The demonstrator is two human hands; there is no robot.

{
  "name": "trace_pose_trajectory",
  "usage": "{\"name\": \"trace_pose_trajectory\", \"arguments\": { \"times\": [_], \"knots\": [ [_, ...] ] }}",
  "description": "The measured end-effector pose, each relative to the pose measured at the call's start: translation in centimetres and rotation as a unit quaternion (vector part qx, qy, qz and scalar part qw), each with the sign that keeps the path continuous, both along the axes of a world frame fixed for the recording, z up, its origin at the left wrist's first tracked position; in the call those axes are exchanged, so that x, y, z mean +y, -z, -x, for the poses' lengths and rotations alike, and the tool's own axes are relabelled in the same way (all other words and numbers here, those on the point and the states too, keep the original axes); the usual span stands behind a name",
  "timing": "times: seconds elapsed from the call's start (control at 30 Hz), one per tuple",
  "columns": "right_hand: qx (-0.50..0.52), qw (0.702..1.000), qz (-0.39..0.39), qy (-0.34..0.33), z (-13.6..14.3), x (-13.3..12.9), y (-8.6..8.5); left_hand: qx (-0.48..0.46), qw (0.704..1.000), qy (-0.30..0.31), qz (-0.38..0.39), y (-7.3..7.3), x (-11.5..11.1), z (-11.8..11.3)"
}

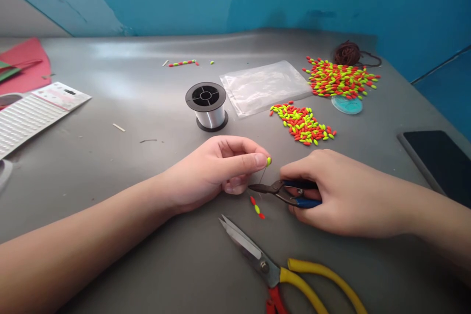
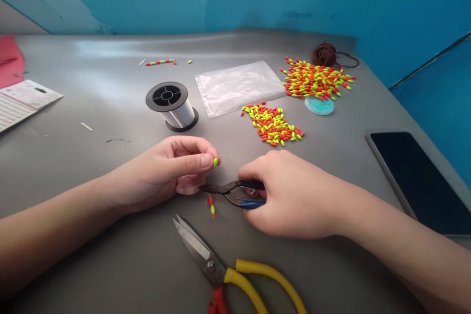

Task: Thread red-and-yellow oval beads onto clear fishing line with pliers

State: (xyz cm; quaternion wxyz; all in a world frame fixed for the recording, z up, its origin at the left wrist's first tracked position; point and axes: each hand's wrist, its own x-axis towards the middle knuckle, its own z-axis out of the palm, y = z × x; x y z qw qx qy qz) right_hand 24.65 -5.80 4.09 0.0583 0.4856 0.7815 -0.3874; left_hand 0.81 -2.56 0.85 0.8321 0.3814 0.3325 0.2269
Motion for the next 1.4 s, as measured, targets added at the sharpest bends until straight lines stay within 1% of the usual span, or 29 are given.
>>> {"name": "trace_pose_trajectory", "arguments": {
  "times": [0.27, 0.67, 0.9, 1.1, 1.4],
  "knots": [
    [0.002, 1.0, 0.005, 0.001, -0.2, 0.0, -0.1, 0.008, 1.0, 0.006, -0.008, -0.1, 0.0, 0.1],
    [0.012, 0.999, 0.039, 0.01, -0.4, 0.6, 0.1, 0.024, 0.999, 0.03, -0.028, -0.2, 0.0, 0.0],
    [0.039, 0.997, 0.067, 0.025, -0.5, 0.6, -0.1, 0.024, 0.998, 0.037, -0.035, -0.3, 0.0, 0.2],
    [0.052, 0.993, 0.095, 0.039, -0.3, 0.9, 0.0, 0.037, 0.997, 0.041, -0.045, -0.2, 0.0, 0.3],
    [0.085, 0.989, 0.11, 0.057, -0.6, 1.1, 0.2, 0.039, 0.997, 0.054, -0.045, -0.3, 0.3, 0.3]
  ]
}}
